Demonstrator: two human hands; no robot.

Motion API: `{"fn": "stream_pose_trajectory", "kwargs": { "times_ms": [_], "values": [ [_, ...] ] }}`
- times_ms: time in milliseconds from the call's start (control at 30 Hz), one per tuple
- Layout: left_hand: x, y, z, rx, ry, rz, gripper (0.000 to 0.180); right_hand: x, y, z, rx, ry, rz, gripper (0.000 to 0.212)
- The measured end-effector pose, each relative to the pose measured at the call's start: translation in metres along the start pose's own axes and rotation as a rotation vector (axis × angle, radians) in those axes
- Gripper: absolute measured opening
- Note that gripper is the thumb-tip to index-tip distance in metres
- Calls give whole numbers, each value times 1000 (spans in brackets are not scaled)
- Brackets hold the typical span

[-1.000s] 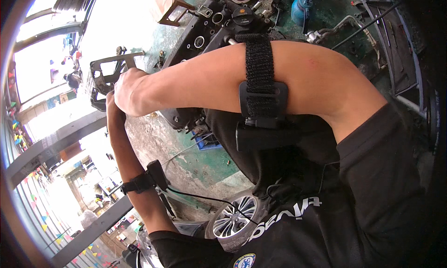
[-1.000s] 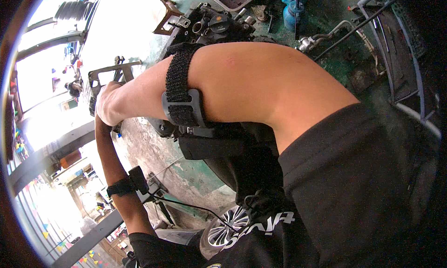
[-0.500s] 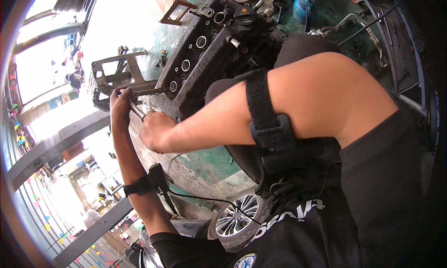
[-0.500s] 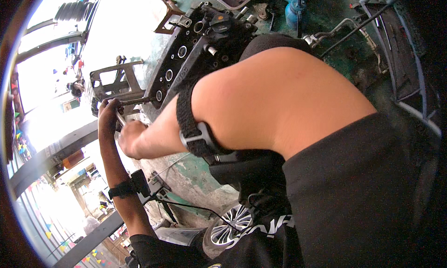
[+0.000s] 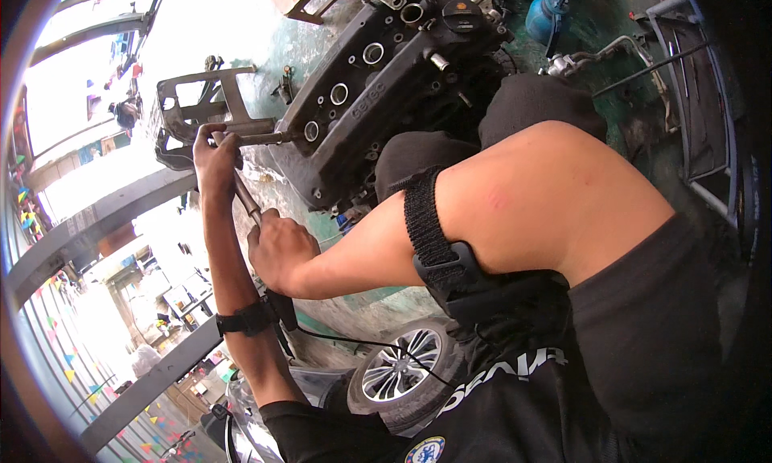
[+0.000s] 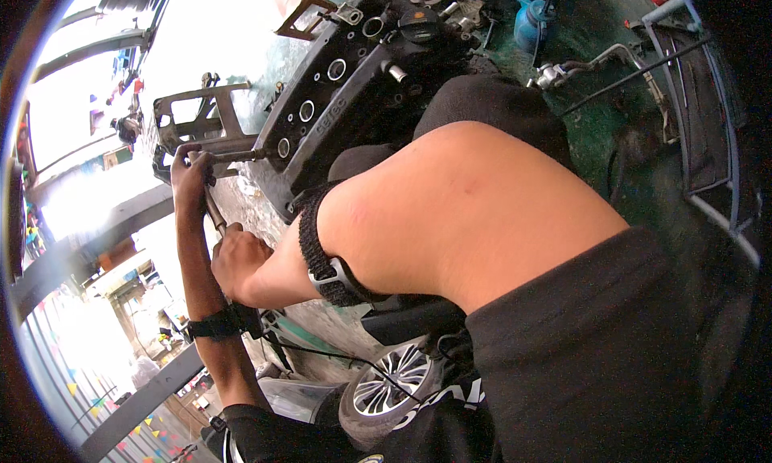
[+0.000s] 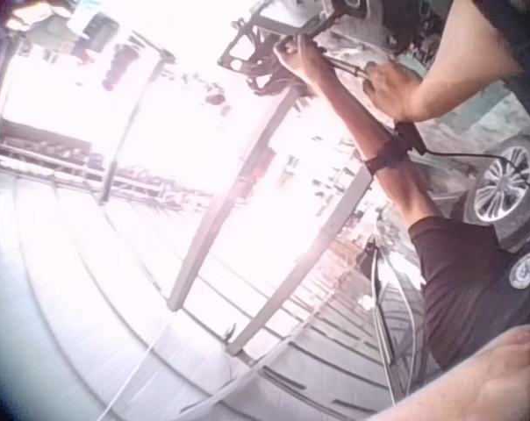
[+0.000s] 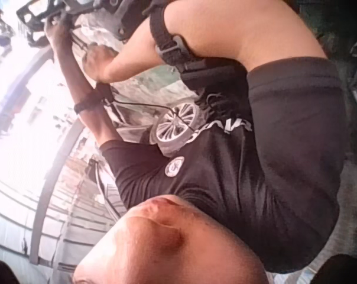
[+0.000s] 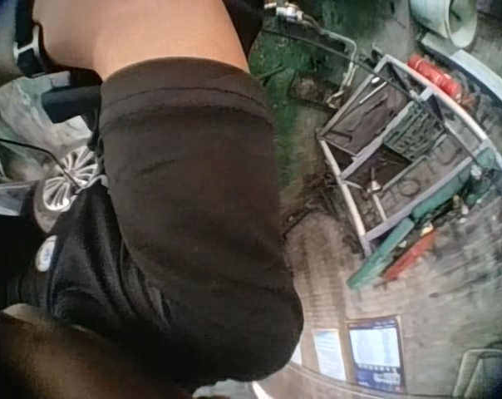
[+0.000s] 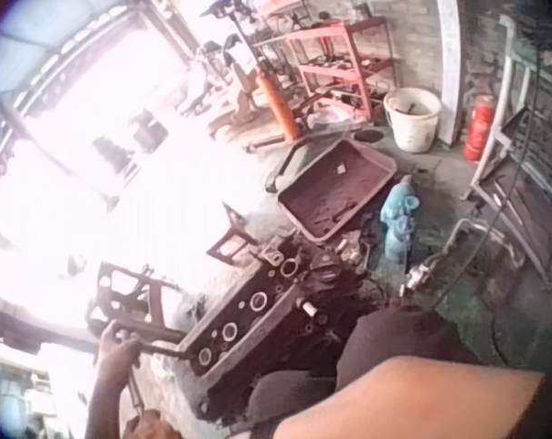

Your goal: The person uses a torque wrench to tighten bolts on a car engine valve cover resting on their lap. They repeatedly position the wrench, apply torque, and reposition to different bolt locations across the cover.

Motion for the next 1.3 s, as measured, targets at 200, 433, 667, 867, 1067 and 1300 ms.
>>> {"fn": "stream_pose_trajectory", "kwargs": {
  "times_ms": [200, 433, 667, 867, 1067, 1300],
  "values": [
    [3, -2, 0, -35, 75, -16, 24, -15, 4, 0, -139, -53, 135, 32],
    [6, -6, -2, -28, 60, -58, 23, -26, 4, -2, -147, -76, 200, 32],
    [5, -7, 0, -130, 38, -61, 21, -38, 8, -1, -217, -131, 240, 40],
    [7, -3, 0, -237, 13, 34, 11, -57, 15, 2, -365, -256, 304, 48],
    [6, -4, -2, -211, -38, -21, 10, -70, 16, 3, -388, -274, 298, 49],
    [7, 1, -2, -356, -30, 90, 14, -76, 15, 7, -307, -291, 188, 49]
  ]
}}
Point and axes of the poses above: each hand's wrist, its own z-axis towards the middle knuckle, its own x-axis out of the back of the hand, y = z × x, the point moved 6 cm from there along z, towards the middle knuckle, and after that the axes turned 4 degrees about y, right-handed, at the moved point
